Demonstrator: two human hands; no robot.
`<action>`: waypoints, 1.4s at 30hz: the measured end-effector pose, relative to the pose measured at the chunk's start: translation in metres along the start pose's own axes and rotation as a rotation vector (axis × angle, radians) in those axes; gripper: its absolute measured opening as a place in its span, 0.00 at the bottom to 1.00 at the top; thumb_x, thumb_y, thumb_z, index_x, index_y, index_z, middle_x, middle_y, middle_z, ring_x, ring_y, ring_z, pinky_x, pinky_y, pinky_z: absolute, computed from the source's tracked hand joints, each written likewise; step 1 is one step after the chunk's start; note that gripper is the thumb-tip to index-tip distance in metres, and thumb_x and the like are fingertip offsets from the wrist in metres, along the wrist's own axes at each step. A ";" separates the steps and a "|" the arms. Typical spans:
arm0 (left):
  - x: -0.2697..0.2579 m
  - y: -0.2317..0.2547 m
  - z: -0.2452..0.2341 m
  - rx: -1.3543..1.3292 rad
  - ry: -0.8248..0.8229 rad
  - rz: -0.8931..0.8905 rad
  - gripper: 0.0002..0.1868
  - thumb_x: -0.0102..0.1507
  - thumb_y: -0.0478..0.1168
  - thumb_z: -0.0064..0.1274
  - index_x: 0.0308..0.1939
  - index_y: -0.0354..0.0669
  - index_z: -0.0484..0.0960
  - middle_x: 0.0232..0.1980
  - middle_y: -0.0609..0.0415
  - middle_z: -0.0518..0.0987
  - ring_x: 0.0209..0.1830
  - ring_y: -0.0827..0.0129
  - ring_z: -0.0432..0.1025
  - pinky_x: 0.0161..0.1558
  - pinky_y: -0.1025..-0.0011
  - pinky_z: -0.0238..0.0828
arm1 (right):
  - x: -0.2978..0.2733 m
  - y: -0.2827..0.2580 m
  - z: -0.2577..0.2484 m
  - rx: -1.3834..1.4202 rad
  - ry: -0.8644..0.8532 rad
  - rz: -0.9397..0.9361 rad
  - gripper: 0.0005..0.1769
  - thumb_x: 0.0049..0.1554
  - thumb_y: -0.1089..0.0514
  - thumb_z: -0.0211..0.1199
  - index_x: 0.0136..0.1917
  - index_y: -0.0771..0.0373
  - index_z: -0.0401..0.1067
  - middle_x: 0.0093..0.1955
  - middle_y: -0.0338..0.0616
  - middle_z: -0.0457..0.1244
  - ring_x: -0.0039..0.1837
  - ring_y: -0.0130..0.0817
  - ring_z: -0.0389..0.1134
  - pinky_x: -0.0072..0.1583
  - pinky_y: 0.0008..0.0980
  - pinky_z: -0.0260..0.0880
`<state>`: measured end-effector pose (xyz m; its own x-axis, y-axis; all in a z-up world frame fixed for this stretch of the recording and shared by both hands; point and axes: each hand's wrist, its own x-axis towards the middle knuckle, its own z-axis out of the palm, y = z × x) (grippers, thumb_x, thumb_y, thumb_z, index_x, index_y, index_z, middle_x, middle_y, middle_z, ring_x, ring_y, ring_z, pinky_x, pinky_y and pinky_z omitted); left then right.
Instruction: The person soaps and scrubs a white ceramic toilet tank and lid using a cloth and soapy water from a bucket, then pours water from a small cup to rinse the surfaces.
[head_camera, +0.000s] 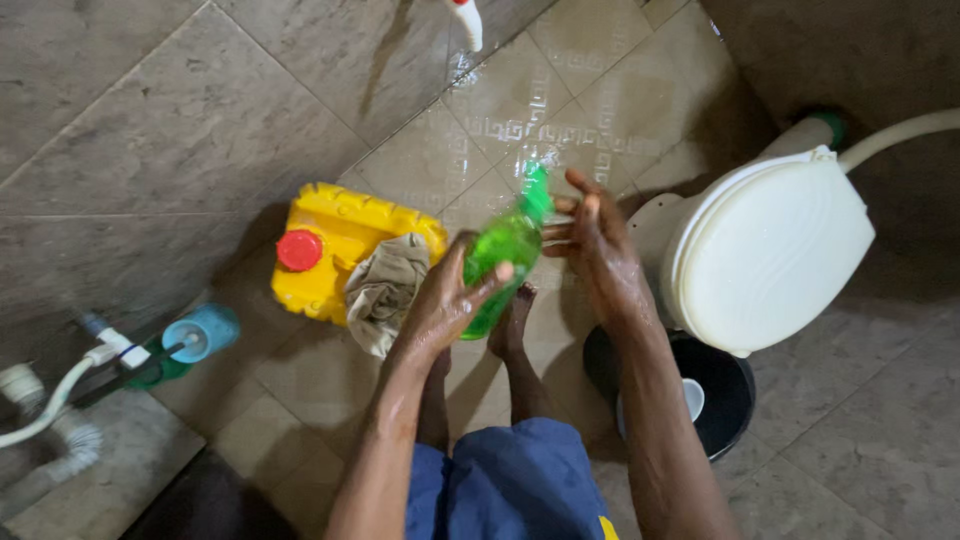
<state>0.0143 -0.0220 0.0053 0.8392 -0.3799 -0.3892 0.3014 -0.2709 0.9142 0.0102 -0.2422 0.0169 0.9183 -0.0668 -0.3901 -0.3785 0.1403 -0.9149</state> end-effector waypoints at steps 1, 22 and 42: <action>0.007 -0.005 0.005 -0.132 0.046 0.017 0.35 0.65 0.65 0.52 0.61 0.40 0.74 0.52 0.43 0.81 0.53 0.56 0.76 0.53 0.62 0.74 | -0.006 0.006 -0.001 -0.003 -0.095 0.019 0.33 0.66 0.44 0.56 0.77 0.63 0.59 0.66 0.47 0.63 0.64 0.35 0.66 0.63 0.34 0.68; -0.012 -0.130 -0.056 0.329 0.439 0.002 0.19 0.66 0.43 0.62 0.58 0.43 0.76 0.53 0.47 0.79 0.53 0.55 0.74 0.57 0.61 0.70 | -0.056 -0.049 0.002 -0.769 -0.134 0.551 0.47 0.46 0.32 0.67 0.71 0.60 0.66 0.62 0.53 0.69 0.64 0.42 0.71 0.64 0.43 0.68; 0.056 -0.046 0.066 -0.898 0.093 -0.108 0.34 0.64 0.52 0.60 0.71 0.52 0.68 0.63 0.55 0.69 0.66 0.66 0.61 0.70 0.64 0.55 | -0.108 -0.100 -0.018 -1.373 0.066 0.379 0.32 0.49 0.38 0.69 0.62 0.54 0.73 0.45 0.48 0.73 0.47 0.45 0.77 0.49 0.45 0.76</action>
<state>0.0177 -0.0892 -0.0663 0.8075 -0.3088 -0.5026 0.5869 0.5056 0.6324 -0.0535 -0.2670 0.1492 0.7454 -0.2924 -0.5991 -0.4411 -0.8901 -0.1144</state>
